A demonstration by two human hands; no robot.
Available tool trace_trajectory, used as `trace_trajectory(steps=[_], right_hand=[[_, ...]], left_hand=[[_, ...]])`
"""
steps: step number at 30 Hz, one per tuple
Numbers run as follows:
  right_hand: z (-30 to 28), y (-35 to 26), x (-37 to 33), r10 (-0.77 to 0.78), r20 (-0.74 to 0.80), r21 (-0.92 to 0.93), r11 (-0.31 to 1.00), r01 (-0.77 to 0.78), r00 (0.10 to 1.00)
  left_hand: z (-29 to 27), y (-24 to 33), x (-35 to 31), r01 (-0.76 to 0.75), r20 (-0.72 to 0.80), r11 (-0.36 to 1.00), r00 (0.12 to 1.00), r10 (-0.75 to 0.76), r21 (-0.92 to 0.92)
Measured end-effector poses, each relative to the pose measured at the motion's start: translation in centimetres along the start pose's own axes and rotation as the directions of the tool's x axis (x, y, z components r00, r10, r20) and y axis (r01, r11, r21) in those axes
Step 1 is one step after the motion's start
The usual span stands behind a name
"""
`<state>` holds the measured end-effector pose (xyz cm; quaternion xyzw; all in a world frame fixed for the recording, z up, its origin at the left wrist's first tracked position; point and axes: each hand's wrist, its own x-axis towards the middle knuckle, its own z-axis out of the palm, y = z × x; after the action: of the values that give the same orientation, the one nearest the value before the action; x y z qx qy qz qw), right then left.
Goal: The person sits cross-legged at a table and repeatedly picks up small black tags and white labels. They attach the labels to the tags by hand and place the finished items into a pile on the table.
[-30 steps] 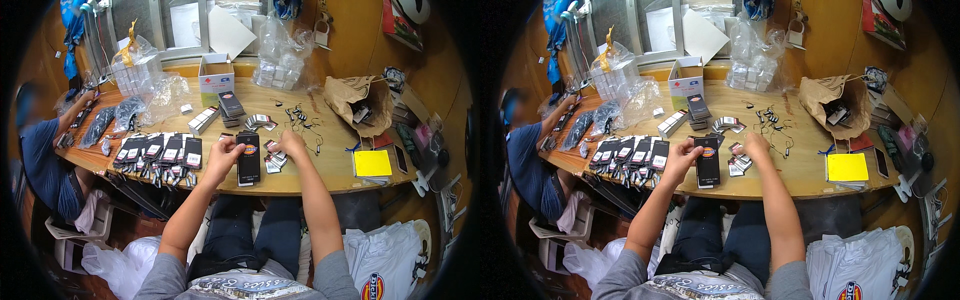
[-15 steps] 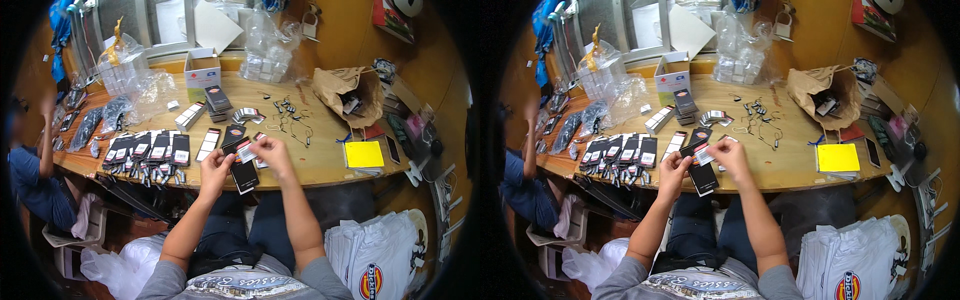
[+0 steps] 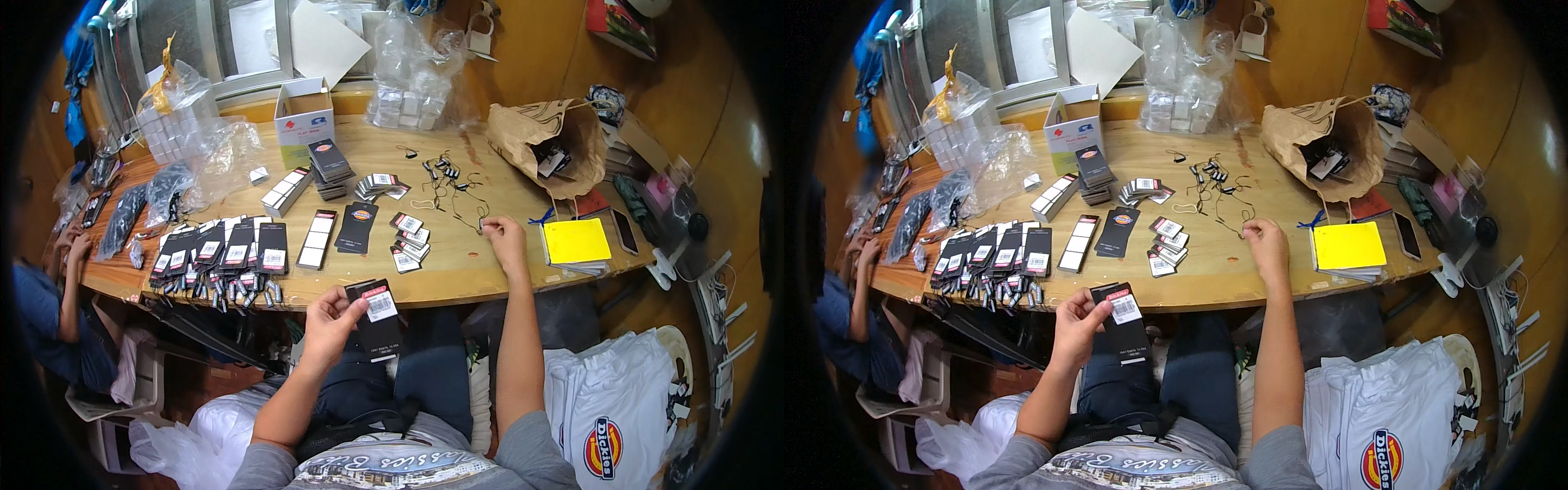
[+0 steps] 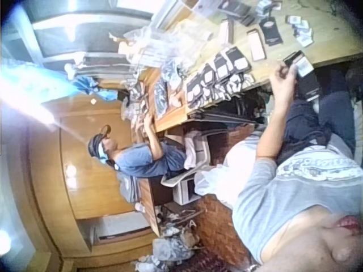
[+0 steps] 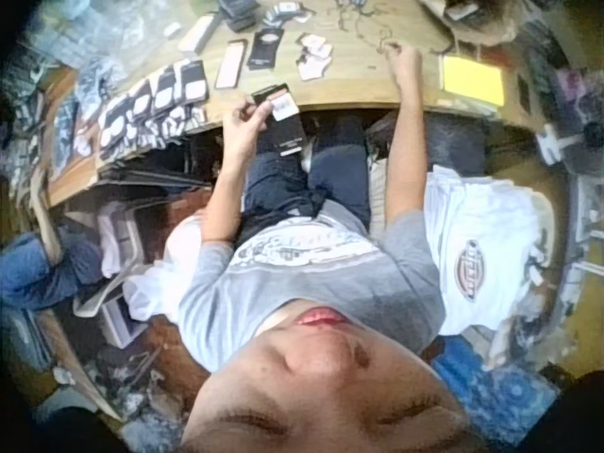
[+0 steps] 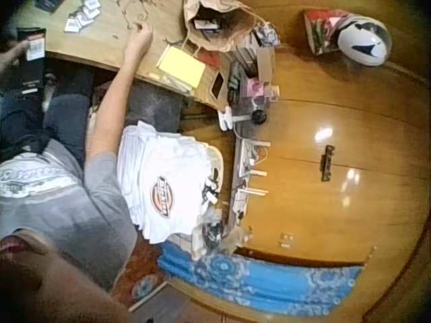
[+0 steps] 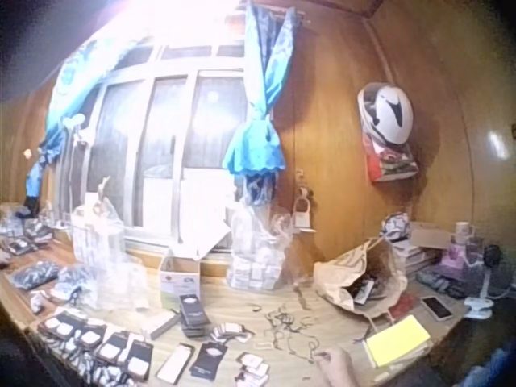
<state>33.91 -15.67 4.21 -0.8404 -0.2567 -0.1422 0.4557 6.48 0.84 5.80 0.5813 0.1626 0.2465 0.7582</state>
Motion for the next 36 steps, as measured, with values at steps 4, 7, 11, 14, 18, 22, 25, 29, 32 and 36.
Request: trace_trajectory(steps=[4,7,11,14,18,22,25,29,32,36], right_hand=[[0.1,0.2,0.0,-0.158,0.088,-0.191,0.966,0.173,0.983],[-0.3,-0.5,-0.8,-0.007,0.133,0.176,0.984,-0.016,0.991],[-2.0,-3.4,-2.5,0.032,0.287,0.844,0.464,-0.268,0.958],[-3.1,-5.2,-4.2,-0.056,0.385,0.887,0.298,-0.353,0.921],[-2.5,-8.6,-8.2,-0.079,0.423,0.873,0.303,-0.383,0.903],[-1.0,-10.5,-11.5,-0.080,0.399,0.879,0.318,-0.356,0.913],[-0.5,-11.7,-12.8,-0.060,0.340,0.892,0.336,-0.302,0.938],[-0.6,-11.4,-12.6,-0.001,0.273,0.895,0.366,-0.254,0.962],[-1.0,-10.6,-12.1,0.030,0.244,0.938,0.246,-0.244,0.969],[-2.0,-10.1,-11.6,0.076,0.253,0.965,0.054,-0.258,0.964]], left_hand=[[0.2,-1.1,-0.5,0.032,0.080,0.999,0.996,-0.030,-0.024],[0.4,-1.3,-0.9,0.106,0.125,0.992,0.987,-0.098,-0.064],[0.5,-1.9,-1.4,0.210,0.263,0.973,0.948,-0.180,-0.091],[1.9,-2.1,-1.4,0.182,0.382,0.977,0.916,-0.127,-0.112],[3.0,-2.4,-1.4,0.087,0.559,0.992,0.829,-0.022,-0.091],[3.7,-2.8,-2.0,0.075,0.530,0.994,0.848,-0.024,-0.074],[3.1,-3.1,-2.2,0.238,0.517,0.971,0.827,-0.220,0.033],[1.2,-4.5,-2.3,0.230,0.530,0.966,0.808,-0.258,0.119],[0.7,-3.5,-2.7,0.179,0.567,0.984,0.810,-0.147,0.000],[0.0,-4.1,-3.2,0.189,0.572,0.979,0.796,-0.198,0.077]])
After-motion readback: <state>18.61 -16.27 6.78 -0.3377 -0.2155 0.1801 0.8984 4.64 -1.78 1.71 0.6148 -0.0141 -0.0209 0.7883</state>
